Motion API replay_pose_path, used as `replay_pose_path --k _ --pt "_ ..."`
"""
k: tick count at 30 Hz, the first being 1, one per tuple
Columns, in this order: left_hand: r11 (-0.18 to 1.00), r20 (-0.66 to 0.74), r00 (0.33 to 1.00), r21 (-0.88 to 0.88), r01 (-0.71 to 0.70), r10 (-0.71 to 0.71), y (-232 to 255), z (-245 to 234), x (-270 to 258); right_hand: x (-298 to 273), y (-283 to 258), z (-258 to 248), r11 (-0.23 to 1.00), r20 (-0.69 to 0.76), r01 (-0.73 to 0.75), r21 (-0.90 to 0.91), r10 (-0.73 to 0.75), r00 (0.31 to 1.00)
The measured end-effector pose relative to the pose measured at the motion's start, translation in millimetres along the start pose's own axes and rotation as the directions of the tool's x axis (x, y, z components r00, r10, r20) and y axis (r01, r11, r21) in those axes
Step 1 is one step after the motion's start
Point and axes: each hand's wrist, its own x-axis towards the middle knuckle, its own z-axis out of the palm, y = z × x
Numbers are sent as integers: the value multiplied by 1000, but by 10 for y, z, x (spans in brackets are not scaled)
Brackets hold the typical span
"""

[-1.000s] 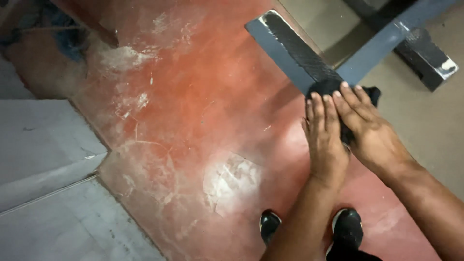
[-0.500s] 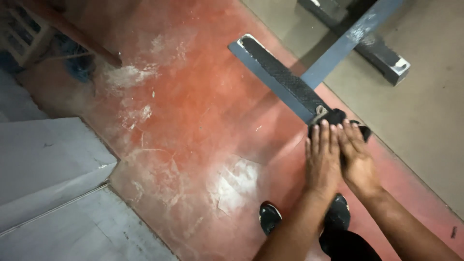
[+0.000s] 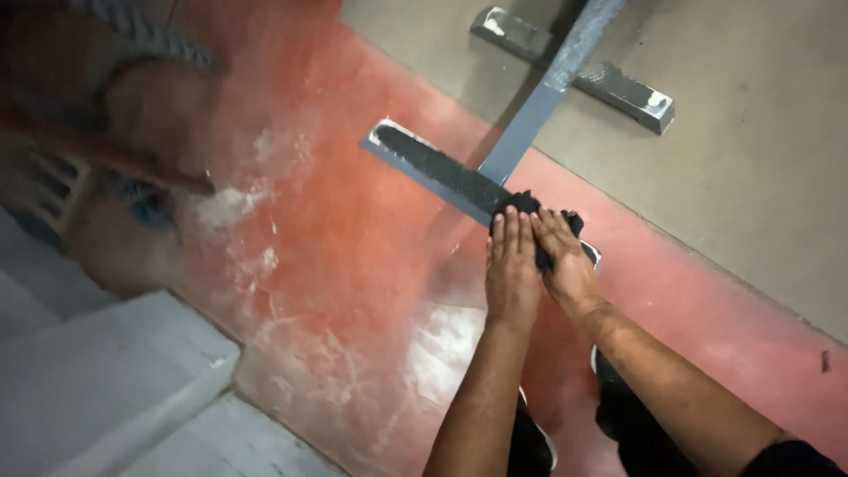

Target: Clean and wipe down various gym benches and weight racks using a cloth.

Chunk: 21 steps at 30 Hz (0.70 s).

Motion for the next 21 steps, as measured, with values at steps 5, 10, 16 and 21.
replay_pose_path --k 5,10,16,21 --pt "997 -113 991 -21 -71 68 -119 -564 609 521 -242 167 992 -109 -18 128 32 994" --pt "977 128 981 134 -164 147 -597 -634 1138 906 -193 576 1000 -190 8 -22 -12 982" --pt "927 428 872 166 -337 240 -953 -320 1592 1222 -197 708 969 -89 -247 14 247 965" --pt "961 366 893 -15 -278 264 -1134 123 1902 1590 119 808 938 -102 -336 -86 327 940"
